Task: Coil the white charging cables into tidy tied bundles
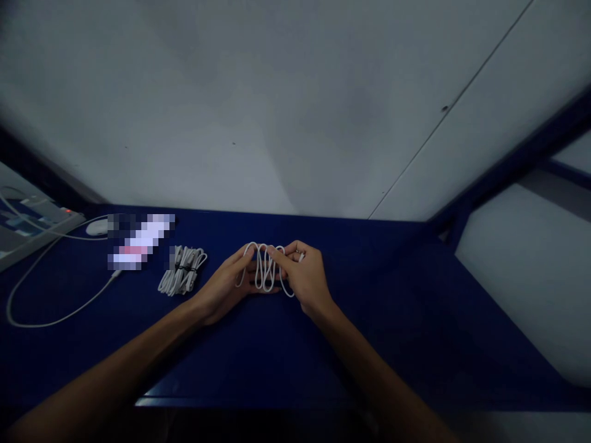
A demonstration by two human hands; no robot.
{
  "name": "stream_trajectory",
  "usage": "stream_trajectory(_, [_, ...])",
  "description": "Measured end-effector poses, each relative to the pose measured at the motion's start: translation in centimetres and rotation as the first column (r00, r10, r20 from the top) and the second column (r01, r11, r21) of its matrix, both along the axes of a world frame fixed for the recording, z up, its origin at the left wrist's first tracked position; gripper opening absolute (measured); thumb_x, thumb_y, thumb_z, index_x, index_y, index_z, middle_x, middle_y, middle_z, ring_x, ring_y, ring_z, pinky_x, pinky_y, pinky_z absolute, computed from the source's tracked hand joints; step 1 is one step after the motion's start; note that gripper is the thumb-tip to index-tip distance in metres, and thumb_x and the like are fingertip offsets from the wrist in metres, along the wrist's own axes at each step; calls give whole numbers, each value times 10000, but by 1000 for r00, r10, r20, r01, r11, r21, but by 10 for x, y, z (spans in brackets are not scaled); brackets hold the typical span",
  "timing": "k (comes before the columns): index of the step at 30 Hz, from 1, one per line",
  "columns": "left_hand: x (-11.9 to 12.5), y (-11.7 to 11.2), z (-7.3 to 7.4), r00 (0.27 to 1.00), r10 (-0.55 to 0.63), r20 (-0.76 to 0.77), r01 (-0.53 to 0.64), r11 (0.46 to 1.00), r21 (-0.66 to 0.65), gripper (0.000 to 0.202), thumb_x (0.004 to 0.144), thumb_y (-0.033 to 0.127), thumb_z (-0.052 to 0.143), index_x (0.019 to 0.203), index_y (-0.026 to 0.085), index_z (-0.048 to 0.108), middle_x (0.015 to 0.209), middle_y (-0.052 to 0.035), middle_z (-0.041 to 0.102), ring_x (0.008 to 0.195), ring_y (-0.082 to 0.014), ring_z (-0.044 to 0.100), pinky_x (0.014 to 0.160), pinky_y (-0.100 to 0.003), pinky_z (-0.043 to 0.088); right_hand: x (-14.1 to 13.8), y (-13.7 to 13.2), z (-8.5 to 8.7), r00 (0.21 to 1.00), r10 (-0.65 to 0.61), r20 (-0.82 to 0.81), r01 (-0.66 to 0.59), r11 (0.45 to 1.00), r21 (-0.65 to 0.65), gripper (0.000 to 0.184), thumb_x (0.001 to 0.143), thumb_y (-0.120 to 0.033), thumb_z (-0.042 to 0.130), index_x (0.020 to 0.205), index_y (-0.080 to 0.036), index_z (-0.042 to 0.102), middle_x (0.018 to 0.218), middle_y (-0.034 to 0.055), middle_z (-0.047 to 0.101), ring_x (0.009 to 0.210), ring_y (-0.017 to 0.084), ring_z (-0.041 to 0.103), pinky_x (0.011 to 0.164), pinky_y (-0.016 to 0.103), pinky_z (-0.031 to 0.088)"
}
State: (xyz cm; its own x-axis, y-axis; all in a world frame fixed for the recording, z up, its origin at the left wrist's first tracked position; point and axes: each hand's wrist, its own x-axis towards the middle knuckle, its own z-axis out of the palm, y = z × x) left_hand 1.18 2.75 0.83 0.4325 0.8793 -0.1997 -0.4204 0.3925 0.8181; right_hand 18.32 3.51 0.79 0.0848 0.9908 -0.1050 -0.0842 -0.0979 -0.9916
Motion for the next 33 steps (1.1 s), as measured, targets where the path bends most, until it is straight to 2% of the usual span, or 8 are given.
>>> stream_trajectory(7, [-2,1,-2,999,-31,-29,31,999,11,328,1034,511,670,1194,224,657,1217,-163,741,1074,-314,762,835,-473,660,5,1,-1,985,13,171,-25,997,70,405,771,-522,916,738,-204,668,533,-22,625,451,118,534,461,250,404])
stream_trajectory(16, [-6,-1,-1,994,-60,-91,70,991,115,396,910,333,859,1244,197,694,1251,-168,733,1126,-327,745,847,-459,675,2,0,6,987,28,158,-38,998,58,414,776,-511,915,715,-199,650,509,-13,625,434,112,511,449,245,387])
stream_trajectory(20, [-7,0,-5,991,-44,-127,58,992,115,400,905,312,864,1248,168,718,1246,-185,758,1098,-328,769,867,-474,676,1,0,10,998,43,52,-45,999,25,400,787,-518,895,759,-198,656,496,-42,575,419,84,420,426,231,311])
stream_trajectory(23, [-8,2,-5,992,-14,-126,26,995,101,376,908,311,863,1224,155,731,1285,-198,757,1069,-328,788,880,-486,671,1,1,12,987,87,-133,-93,995,-40,334,828,-462,846,992,-201,717,549,-80,515,421,58,278,415,228,206])
stream_trajectory(25, [-7,3,-4,992,30,-123,-20,996,86,349,887,284,882,1172,147,734,1280,-194,763,1050,-324,797,883,-478,668,2,2,13,960,101,-261,-117,992,-45,343,847,-361,784,1147,-207,722,614,-78,495,459,68,242,421,234,193])
stream_trajectory(27, [-6,3,-3,990,79,-114,-72,995,62,349,857,241,905,1142,143,729,1268,-183,772,1021,-309,805,884,-454,665,3,4,13,926,111,-362,-127,992,-20,381,828,-257,726,1205,-208,730,705,-42,541,514,89,307,435,240,261])
stream_trajectory(30, [-5,3,-1,987,130,-91,-128,991,33,374,847,220,911,1160,145,720,1262,-174,775,998,-290,809,891,-446,661,3,6,11,884,163,-439,-174,985,17,411,840,-201,717,1249,-208,742,892,22,664,655,119,496,550,247,452])
stream_trajectory(33, [-5,3,0,985,151,-88,-148,988,41,364,871,257,896,1168,151,714,1244,-172,780,1020,-299,804,898,-470,659,3,4,9,919,212,-332,-204,977,61,385,939,-292,731,1319,-237,727,1020,47,735,789,151,622,744,293,571])
